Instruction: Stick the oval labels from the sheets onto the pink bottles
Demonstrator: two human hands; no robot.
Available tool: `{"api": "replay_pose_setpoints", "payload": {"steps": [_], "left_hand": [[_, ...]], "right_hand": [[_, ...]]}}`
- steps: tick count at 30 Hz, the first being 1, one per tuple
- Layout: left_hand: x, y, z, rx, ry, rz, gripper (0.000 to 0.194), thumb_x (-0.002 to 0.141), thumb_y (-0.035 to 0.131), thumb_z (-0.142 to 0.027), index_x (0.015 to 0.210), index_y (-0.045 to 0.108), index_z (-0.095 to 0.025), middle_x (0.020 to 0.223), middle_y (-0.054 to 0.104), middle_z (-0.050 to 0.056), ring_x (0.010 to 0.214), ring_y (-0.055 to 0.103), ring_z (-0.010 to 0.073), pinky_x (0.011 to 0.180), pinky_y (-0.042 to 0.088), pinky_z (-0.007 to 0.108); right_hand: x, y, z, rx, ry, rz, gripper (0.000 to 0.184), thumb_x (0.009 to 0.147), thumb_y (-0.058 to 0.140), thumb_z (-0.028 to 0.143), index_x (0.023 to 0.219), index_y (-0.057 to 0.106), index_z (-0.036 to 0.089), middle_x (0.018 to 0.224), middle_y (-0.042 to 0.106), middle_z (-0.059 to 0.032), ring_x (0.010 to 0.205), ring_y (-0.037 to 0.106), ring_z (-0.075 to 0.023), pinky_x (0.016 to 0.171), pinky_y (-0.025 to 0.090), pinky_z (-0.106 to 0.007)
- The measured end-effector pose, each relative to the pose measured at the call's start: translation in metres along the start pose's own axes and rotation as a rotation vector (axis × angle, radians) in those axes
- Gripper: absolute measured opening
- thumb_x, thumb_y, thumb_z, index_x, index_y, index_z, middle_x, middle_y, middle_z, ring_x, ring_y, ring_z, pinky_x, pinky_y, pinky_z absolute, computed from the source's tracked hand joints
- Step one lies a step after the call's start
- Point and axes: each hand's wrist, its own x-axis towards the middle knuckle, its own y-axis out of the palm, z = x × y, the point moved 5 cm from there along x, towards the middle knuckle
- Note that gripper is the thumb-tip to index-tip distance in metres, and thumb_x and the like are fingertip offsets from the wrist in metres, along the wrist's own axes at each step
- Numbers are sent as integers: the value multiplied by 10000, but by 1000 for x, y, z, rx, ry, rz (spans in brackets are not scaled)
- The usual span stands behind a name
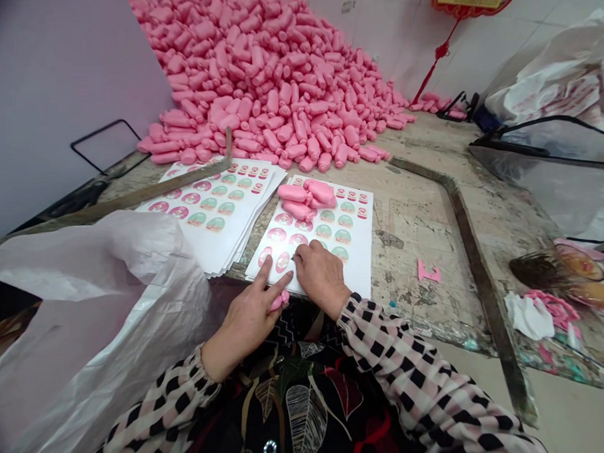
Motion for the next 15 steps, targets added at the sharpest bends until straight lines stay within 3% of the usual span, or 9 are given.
{"api": "replay_pose_setpoints", "payload": {"steps": [10, 15], "left_hand": [[0, 1, -1, 73, 3, 2, 541, 850, 470, -268, 1358, 309, -365, 1507, -23, 74, 987, 559, 236, 811, 460, 392], [0, 2, -3, 44, 17, -11, 518, 868, 434, -284, 1363, 299, -362, 1507, -15, 73, 1026, 552, 242, 820, 462, 380]], "right_hand": [[-4, 4, 0, 74, -8, -34, 256, 905, 356, 350, 921, 585, 237, 896, 572, -20, 762, 540, -143, 605, 314, -256], [-10, 16, -1, 193, 104, -81, 225, 891, 380, 348, 849, 567, 230, 858, 573, -3, 756, 532, -135, 615, 309, -251]]}}
